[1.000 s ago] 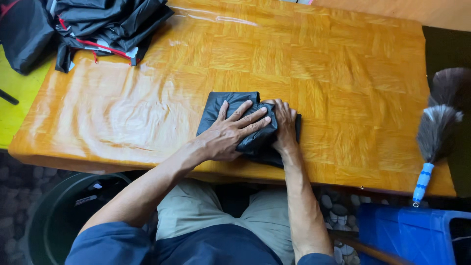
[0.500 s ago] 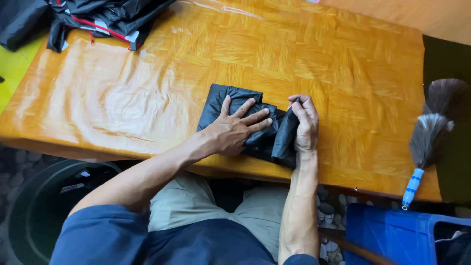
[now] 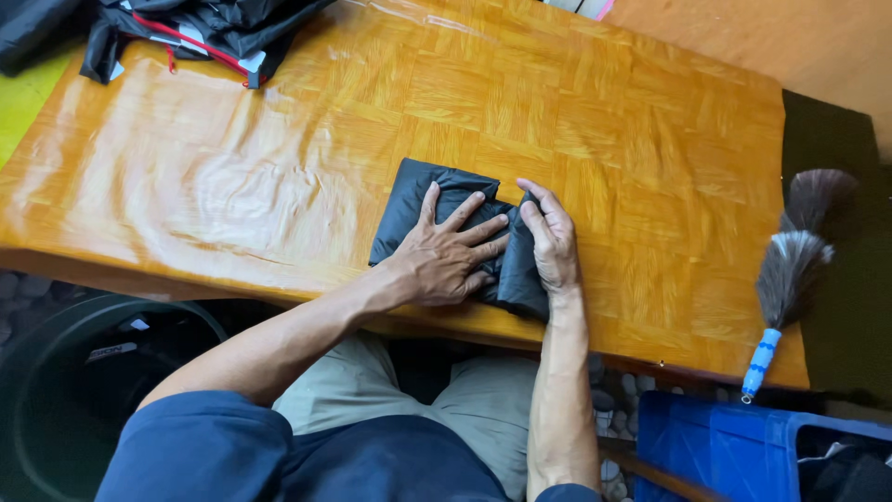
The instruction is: The person folds a black fabric item on a wooden table, rolling and pressing it into a compact bundle. They then place the folded item into a small black pouch with a red zipper, secure the pouch, and set it aside. Finally, they unfold another black fabric item on the table.
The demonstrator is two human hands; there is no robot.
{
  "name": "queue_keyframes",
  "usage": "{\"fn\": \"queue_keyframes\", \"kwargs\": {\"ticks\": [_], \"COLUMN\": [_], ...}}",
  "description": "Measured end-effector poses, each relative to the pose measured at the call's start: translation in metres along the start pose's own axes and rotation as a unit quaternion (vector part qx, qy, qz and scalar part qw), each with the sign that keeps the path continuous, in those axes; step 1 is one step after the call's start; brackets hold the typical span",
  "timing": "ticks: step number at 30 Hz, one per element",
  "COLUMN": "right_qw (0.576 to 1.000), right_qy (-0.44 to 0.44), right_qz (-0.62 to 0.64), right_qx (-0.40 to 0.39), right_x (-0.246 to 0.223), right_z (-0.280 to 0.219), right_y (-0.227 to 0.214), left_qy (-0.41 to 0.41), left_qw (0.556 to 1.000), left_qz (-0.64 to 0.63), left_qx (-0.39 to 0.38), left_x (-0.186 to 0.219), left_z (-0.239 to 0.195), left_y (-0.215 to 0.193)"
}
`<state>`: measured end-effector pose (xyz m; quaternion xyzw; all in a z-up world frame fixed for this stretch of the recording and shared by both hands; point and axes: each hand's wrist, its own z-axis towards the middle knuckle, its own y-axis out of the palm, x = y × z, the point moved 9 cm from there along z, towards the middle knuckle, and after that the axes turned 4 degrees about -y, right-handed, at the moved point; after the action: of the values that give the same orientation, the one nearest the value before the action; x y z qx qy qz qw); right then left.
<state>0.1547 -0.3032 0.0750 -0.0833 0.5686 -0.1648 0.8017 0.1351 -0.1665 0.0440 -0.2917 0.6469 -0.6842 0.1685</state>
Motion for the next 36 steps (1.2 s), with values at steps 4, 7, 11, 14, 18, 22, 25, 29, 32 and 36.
{"fn": "queue_keyframes", "kwargs": {"ticks": [4, 7, 11, 14, 18, 22, 25, 29, 32, 36], "right_qw": [0.995, 0.980, 0.959, 0.966, 0.963, 0.959, 0.945, 0.939, 0.940, 0.949], "right_qy": [-0.022, -0.041, -0.072, -0.070, -0.080, -0.081, -0.057, -0.055, -0.065, -0.054], "right_qz": [-0.093, -0.190, -0.272, -0.248, -0.259, -0.272, -0.321, -0.337, -0.334, -0.307], "right_qx": [-0.034, -0.041, -0.024, -0.021, -0.013, -0.016, -0.030, -0.027, -0.011, 0.040], "right_x": [0.020, 0.018, 0.032, 0.038, 0.036, 0.050, 0.044, 0.045, 0.039, 0.030], "right_z": [0.001, 0.002, 0.003, 0.001, -0.001, 0.002, -0.002, -0.002, -0.004, -0.006], "right_y": [0.006, 0.009, 0.011, 0.009, 0.010, 0.011, 0.018, 0.019, 0.019, 0.013], "left_qy": [0.001, 0.011, 0.045, 0.051, 0.026, 0.040, 0.013, 0.021, 0.013, 0.000], "left_qw": [0.999, 0.998, 0.997, 0.996, 0.996, 0.985, 0.971, 0.983, 0.986, 0.985], "left_qz": [0.024, 0.035, 0.008, -0.011, -0.038, -0.075, -0.200, -0.161, -0.154, -0.170], "left_qx": [0.044, 0.053, 0.068, 0.075, 0.074, 0.149, 0.128, 0.091, 0.058, -0.036], "left_x": [0.005, 0.006, 0.001, 0.000, -0.002, -0.008, -0.008, -0.008, -0.006, -0.012], "left_z": [0.000, 0.003, -0.003, -0.005, -0.004, -0.004, -0.016, -0.012, -0.010, -0.001], "left_y": [-0.003, 0.002, 0.005, 0.001, 0.000, 0.001, -0.034, -0.026, -0.029, -0.041]}}
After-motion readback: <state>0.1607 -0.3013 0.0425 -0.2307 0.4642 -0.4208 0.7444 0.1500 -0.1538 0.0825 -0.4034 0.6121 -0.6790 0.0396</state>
